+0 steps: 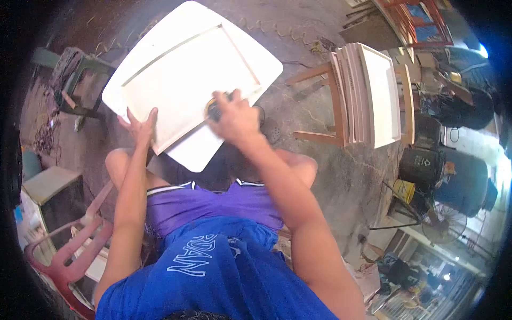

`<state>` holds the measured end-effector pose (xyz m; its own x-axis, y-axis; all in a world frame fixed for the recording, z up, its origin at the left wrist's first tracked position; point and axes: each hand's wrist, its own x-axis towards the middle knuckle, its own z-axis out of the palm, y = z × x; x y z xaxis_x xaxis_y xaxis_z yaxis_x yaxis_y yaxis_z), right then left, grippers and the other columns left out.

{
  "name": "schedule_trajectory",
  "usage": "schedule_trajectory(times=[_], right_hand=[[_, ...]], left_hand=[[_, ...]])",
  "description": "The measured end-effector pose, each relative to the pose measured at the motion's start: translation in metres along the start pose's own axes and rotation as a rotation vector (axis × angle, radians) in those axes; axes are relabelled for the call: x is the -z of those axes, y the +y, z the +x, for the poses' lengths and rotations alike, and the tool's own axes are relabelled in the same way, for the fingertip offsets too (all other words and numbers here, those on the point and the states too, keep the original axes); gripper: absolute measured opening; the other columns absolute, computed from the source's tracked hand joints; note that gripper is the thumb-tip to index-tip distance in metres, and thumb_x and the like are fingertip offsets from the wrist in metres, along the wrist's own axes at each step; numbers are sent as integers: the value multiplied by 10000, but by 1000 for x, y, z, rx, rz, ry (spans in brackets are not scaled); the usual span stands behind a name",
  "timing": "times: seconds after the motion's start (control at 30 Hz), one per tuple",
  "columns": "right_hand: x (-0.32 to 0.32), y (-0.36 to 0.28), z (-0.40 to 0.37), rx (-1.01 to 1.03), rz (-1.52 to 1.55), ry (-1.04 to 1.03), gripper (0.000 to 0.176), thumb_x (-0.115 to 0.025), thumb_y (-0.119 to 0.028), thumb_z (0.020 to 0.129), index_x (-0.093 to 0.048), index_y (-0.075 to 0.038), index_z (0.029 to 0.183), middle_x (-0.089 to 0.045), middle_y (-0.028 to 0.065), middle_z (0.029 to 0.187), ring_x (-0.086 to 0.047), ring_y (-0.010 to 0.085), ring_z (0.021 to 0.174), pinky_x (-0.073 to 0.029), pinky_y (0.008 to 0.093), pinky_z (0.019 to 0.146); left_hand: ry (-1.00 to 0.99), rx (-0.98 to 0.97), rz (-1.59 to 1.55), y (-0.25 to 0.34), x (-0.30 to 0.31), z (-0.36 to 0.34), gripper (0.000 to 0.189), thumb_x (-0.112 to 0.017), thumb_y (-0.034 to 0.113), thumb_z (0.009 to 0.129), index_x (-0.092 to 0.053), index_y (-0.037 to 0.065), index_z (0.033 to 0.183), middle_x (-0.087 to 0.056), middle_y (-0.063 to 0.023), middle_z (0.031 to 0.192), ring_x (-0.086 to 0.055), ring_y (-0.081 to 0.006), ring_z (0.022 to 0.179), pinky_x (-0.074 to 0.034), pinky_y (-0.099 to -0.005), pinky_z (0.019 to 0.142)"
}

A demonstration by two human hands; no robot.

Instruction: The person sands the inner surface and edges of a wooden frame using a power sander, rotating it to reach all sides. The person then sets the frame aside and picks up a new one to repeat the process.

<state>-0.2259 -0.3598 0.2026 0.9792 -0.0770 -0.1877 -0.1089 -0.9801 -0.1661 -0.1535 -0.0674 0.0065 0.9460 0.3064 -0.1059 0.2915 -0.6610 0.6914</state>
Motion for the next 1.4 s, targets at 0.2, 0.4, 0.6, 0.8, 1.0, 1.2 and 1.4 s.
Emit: schedule_trajectory(times=[0.2,0.4,0.6,0.8,1.0,1.2,1.4], right_hand=[[3,5,-9,-27,84,-11,631,-736,-514,887,-587,-235,1432,-584,268,1239,-717,447,980,-609,565,806],[34,107,41,-288,-5,-28,752,-792,-435,763,-546,-272,1455,-580,228,1313,-720,436,1095,-600,515,918],[40,130,62,-277,9,-14,778,-782,-380,739,-521,-265,1463,-585,218,1324,-690,443,1152,-574,524,977],[39,130,56,-229,8,-4,792,-801,-382,720,-524,-264,1453,-615,220,1284,-684,449,1151,-576,537,968],[42,109,76,-220,-49,-43,769,-783,-390,738,-526,-269,1454,-616,221,1278,-687,442,1160,-578,528,968],[40,75,51,-144,-56,-149,763,-786,-382,754,-517,-270,1459,-615,227,1284,-707,444,1124,-588,523,959],[46,48,56,-108,-109,-251,771,-788,-391,758,-510,-259,1464,-632,236,1274,-715,447,1108,-589,519,967]], left_hand=[[-20,-17,47,-5,-1,3,1308,-871,685,745,-221,22,1666,51,-379,1671,-126,-594,1543,-304,-602,1240],[-43,9,37,1,3,4,1325,-871,696,735,-212,27,1670,52,-377,1672,-133,-588,1543,-311,-587,1242],[-26,16,66,2,5,3,1357,-876,724,699,-223,34,1669,43,-358,1679,-166,-578,1545,-327,-574,1241],[-7,7,81,8,5,2,1351,-871,726,703,-226,33,1668,26,-349,1681,-192,-577,1538,-330,-571,1239],[-29,25,98,8,8,2,1328,-875,715,704,-258,23,1655,13,-370,1670,-209,-590,1523,-334,-573,1228],[-24,22,-44,13,9,-1,1312,-878,711,709,-273,29,1652,16,-385,1663,-155,-600,1530,-303,-600,1235],[-4,2,-21,4,4,1,1268,-884,688,715,-298,55,1645,-7,-366,1665,-152,-593,1533,-312,-600,1234]])
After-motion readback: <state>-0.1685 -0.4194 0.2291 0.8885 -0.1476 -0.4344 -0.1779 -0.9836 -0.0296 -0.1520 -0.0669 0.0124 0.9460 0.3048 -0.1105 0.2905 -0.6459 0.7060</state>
